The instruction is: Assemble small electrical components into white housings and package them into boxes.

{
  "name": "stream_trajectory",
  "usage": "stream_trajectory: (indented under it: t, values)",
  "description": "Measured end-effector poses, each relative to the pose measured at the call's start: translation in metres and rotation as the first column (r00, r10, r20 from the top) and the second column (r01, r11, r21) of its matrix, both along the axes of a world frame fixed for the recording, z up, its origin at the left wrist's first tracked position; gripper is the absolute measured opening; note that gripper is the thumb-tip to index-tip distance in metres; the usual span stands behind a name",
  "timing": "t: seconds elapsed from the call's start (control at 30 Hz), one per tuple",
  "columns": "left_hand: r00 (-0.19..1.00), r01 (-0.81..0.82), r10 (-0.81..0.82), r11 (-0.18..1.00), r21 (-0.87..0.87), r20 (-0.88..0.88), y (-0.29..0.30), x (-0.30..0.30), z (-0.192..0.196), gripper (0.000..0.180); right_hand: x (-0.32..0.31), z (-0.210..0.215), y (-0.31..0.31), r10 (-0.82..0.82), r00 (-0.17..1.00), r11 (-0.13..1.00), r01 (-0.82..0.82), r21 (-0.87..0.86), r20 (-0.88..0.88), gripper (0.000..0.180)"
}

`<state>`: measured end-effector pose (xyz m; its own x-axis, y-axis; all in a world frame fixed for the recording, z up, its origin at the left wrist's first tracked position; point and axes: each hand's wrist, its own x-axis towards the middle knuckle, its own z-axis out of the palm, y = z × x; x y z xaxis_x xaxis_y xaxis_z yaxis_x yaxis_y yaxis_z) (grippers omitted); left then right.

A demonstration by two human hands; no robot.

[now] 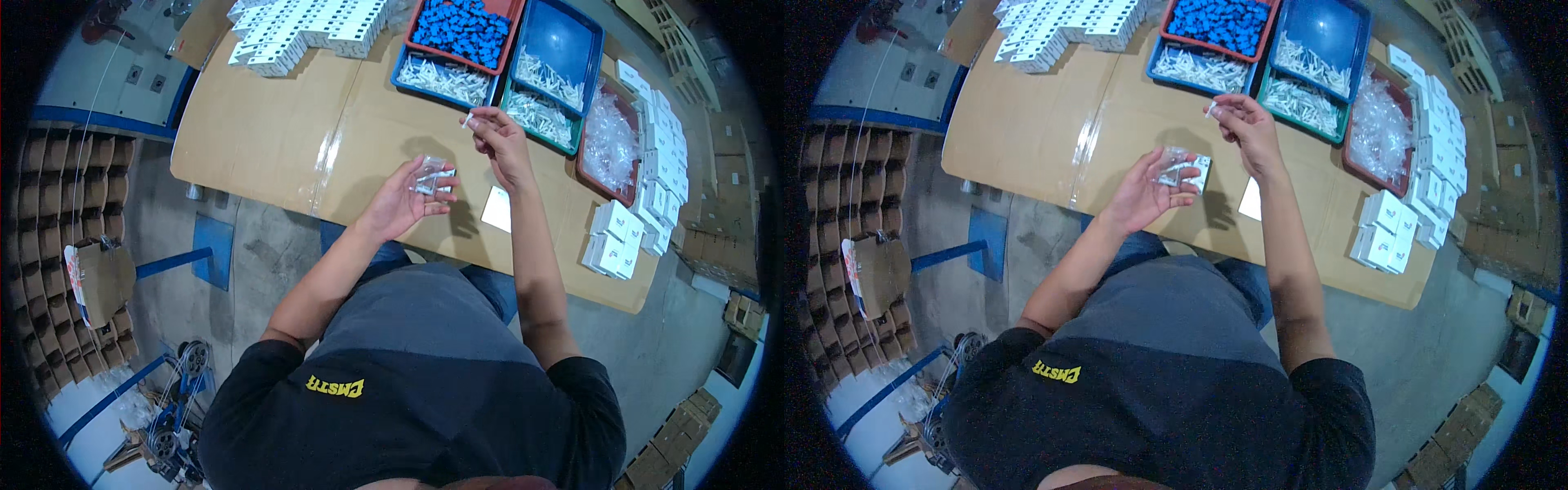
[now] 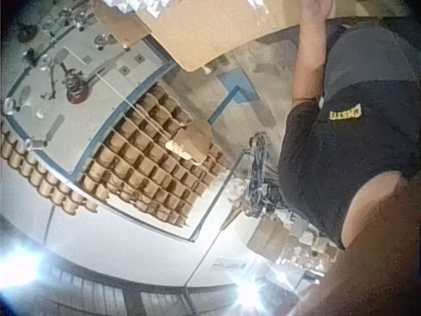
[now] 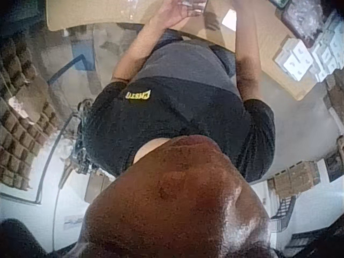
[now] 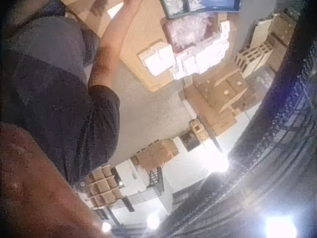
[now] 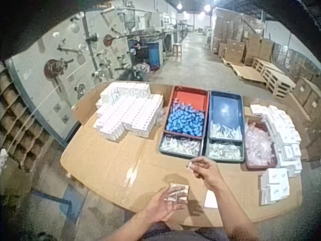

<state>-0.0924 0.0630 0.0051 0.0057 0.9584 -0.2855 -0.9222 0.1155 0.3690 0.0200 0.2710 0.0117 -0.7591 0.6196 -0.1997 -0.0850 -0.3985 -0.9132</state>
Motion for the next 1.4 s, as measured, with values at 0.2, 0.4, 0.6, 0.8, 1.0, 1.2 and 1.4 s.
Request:
stream_trajectory:
  t: [0.2,0.4,0.6,0.8,1.0,1.2,1.4]
  values:
    - [0.999,0.031,-0.029,0.998,0.054,-0.037,0.004,0.006,-0.007,0.058,0.014,0.037,-0.028,0.130,0.986,0.909,-0.160,0.385,0.102,0.022]
    - [0.994,0.022,-0.018,0.999,0.040,-0.105,0.005,0.012,-0.004,0.051,0.019,0.053,-0.036,0.218,0.939,0.751,-0.335,0.568,0.267,0.014]
    - [0.995,0.012,-0.006,0.998,0.063,-0.102,0.005,0.015,-0.007,0.048,0.020,0.062,-0.037,0.326,0.868,0.753,-0.478,0.452,0.375,0.011]
    - [0.998,0.012,-0.006,0.996,0.089,-0.059,0.005,0.012,-0.005,0.051,0.017,0.054,-0.036,0.412,0.895,0.745,-0.440,0.502,0.172,0.016]
    - [1.000,0.030,-0.030,0.988,0.149,-0.005,0.006,0.012,-0.007,0.055,0.017,0.067,-0.042,0.353,0.916,0.761,-0.400,0.511,0.191,0.023]
    - [0.999,0.029,-0.035,0.983,0.184,0.030,0.008,0.012,-0.003,0.056,0.014,0.077,-0.040,0.303,0.940,0.689,-0.332,0.644,0.160,0.029]
    - [0.999,0.030,-0.028,0.989,0.142,-0.019,0.006,0.015,-0.009,0.054,0.015,0.079,-0.039,0.151,0.925,0.311,-0.380,0.871,0.350,0.032]
